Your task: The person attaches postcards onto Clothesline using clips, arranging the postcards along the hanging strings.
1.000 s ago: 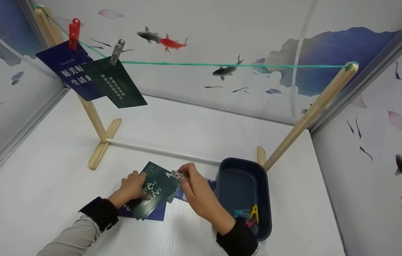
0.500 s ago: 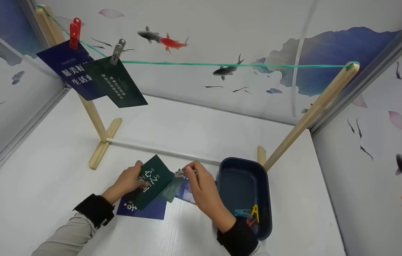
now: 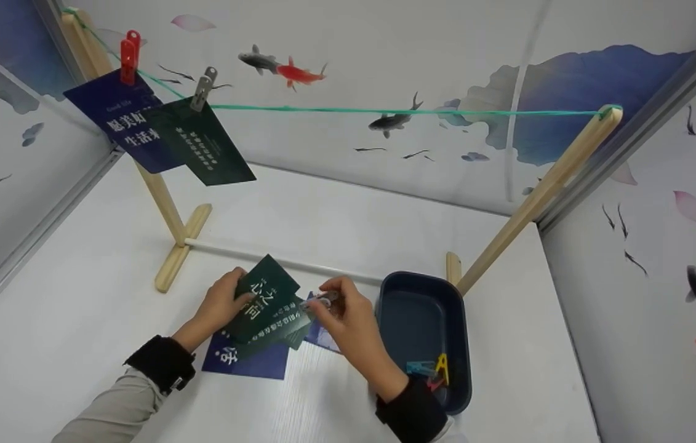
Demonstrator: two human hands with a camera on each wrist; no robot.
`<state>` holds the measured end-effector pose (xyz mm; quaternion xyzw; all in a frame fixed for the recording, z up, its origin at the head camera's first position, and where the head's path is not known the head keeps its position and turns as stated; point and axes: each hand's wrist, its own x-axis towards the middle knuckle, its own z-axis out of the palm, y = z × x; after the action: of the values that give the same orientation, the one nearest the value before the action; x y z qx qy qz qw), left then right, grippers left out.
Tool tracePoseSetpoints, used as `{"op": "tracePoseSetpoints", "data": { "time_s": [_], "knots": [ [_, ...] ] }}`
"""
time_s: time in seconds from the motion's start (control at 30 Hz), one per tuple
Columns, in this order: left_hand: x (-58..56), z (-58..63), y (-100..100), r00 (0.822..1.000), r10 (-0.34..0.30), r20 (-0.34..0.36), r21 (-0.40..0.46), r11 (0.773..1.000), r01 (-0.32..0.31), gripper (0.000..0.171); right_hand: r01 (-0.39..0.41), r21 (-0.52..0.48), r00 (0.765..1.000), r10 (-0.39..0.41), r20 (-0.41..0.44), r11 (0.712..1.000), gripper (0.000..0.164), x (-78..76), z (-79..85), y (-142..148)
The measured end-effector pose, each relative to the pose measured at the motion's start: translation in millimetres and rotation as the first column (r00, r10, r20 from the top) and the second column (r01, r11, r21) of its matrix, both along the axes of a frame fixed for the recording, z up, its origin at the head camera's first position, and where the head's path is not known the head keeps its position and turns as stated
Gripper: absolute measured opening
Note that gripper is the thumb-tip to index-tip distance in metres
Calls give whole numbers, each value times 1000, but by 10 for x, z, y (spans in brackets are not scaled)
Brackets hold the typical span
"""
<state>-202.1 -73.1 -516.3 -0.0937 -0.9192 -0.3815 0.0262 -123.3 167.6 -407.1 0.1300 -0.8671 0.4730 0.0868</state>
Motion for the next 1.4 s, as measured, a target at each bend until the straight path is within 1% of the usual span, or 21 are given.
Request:
{"op": "tracePoseSetpoints", "data": {
  "time_s": [0.1, 0.17, 0.27, 0.33, 0.43, 0.53, 0.6, 0.7, 0.73, 0.77, 0.83, 0.93, 1.0, 1.03, 1.13, 1.23, 1.33, 1.4],
  "knots": [
    [-7, 39, -21, 1000, -29, -9, 2, 1000, 29, 18, 30, 8, 999, -30, -15, 1000, 29, -38, 18, -8],
    [-20, 89, -26, 998, -62, 16, 36, 997, 62, 16, 30, -5, 999, -30, -21, 1000, 30, -78, 54, -17],
    [-45, 213, -12, 993, -104, 62, 141, 986, 94, 17, -3, -21, 998, 1, -63, 1000, 30, -172, 147, -33],
    [-69, 326, 3, 991, -116, 62, 226, 969, 99, 16, -33, -30, 994, 29, -109, 999, 31, -253, 245, -46],
    [-114, 525, 41, 995, -90, 30, 340, 937, 74, 11, -60, -55, 985, 50, -165, 997, 32, -389, 456, -89],
    [-167, 758, 101, 998, -48, -34, 435, 898, 58, 11, -53, -108, 983, 33, -181, 993, 33, -545, 732, -164],
    [-214, 921, 147, 996, -10, -94, 484, 874, 54, 11, -39, -145, 982, 11, -189, 989, 32, -662, 933, -228],
    [-274, 1151, 205, 980, 42, -195, 561, 824, 76, 15, -34, -175, 976, -5, -220, 984, 30, -811, 1228, -333],
    [-294, 1217, 221, 973, 61, -222, 586, 806, 83, 17, -43, -185, 971, -2, -239, 982, 29, -855, 1317, -367],
    [-315, 1270, 238, 965, 79, -250, 602, 793, 92, 17, -53, -191, 965, 1, -262, 980, 27, -898, 1398, -399],
    [-353, 1359, 269, 956, 109, -271, 639, 763, 94, 18, -71, -190, 949, 8, -315, 979, 24, -974, 1542, -465],
    [-411, 1444, 297, 948, 163, -272, 676, 734, 67, 18, -73, -166, 916, 0, -402, 983, 18, -1108, 1691, -568],
    [-442, 1470, 314, 946, 199, -254, 704, 709, 41, 19, -48, -128, 896, -14, -443, 991, 17, -1191, 1745, -626],
    [-452, 1473, 321, 945, 217, -246, 715, 699, 26, 19, -37, -120, 890, -22, -455, 992, 17, -1228, 1754, -652],
    [-461, 1457, 332, 941, 258, -218, 734, 679, -16, 21, 12, -112, 882, -63, -467, 994, 17, -1315, 1741, -706],
    [-459, 1451, 333, 936, 289, -201, 737, 674, -50, 25, 41, -124, 878, -95, -469, 991, 16, -1376, 1730, -733],
    [-473, 1486, 331, 931, 309, -195, 747, 662, -64, 28, 46, -126, 872, -101, -479, 991, 17, -1440, 1770, -743],
    [-488, 1522, 333, 930, 315, -188, 754, 654, -69, 28, 37, -118, 870, -90, -485, 992, 16, -1486, 1819, -747]
  ]
}}
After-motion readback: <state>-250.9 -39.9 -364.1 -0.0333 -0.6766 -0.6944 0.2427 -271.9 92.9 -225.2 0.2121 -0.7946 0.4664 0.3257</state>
